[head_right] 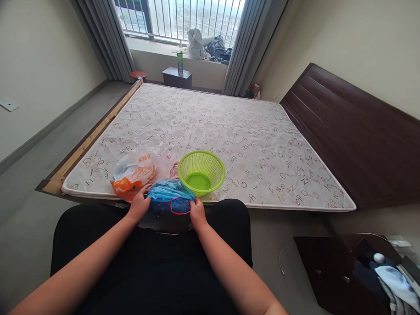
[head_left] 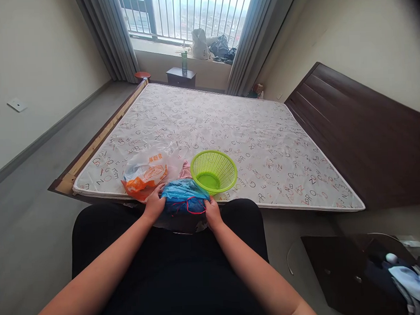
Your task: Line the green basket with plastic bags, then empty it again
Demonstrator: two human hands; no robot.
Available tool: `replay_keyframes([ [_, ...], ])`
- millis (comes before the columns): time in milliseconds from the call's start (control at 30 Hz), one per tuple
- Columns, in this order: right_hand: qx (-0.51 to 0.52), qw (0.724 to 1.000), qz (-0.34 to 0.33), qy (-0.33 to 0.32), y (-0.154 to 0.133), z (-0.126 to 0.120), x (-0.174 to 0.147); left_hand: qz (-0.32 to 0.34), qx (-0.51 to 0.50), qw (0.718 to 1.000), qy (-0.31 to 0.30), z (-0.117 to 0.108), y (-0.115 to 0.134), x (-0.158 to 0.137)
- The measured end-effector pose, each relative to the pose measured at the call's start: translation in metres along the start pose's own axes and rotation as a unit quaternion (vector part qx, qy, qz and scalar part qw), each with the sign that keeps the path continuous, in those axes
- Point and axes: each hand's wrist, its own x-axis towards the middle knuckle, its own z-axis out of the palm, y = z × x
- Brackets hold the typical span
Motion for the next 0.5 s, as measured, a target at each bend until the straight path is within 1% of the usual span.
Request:
replay_keyframes([
  [100,0.043,0.999,0.013,-0.025,0.004,0.003,-0.001,0.058,0.029,0.998,0.01,0.002,0.0,-0.002],
  [133,0.044,0.999,0.015,-0.027,0.005,0.004,-0.001,0.061,0.039,0.997,0.018,0.001,0.001,-0.002],
  [200,0.017,1.0,0.008,-0.025,0.007,0.002,0.0,0.039,0.036,0.998,0.035,0.0,0.002,0.0],
  [267,-0.035,0.999,-0.003,-0.021,0.008,0.0,0.001,-0.007,-0.008,0.999,0.04,-0.002,0.002,0.002],
  [333,-0.078,0.997,-0.008,-0.016,0.01,-0.002,0.002,-0.059,-0.084,0.994,0.034,-0.002,0.004,0.002],
  [400,-0.083,0.996,0.001,-0.015,0.01,-0.003,0.002,-0.09,-0.162,0.982,0.026,0.0,0.007,-0.001],
  [433,-0.07,0.997,0.008,-0.016,0.01,-0.003,0.003,-0.09,-0.194,0.977,0.013,0.001,0.009,-0.004],
  [500,-0.033,0.999,0.02,-0.021,0.008,-0.002,0.003,-0.057,-0.229,0.971,-0.038,0.003,0.016,-0.012],
])
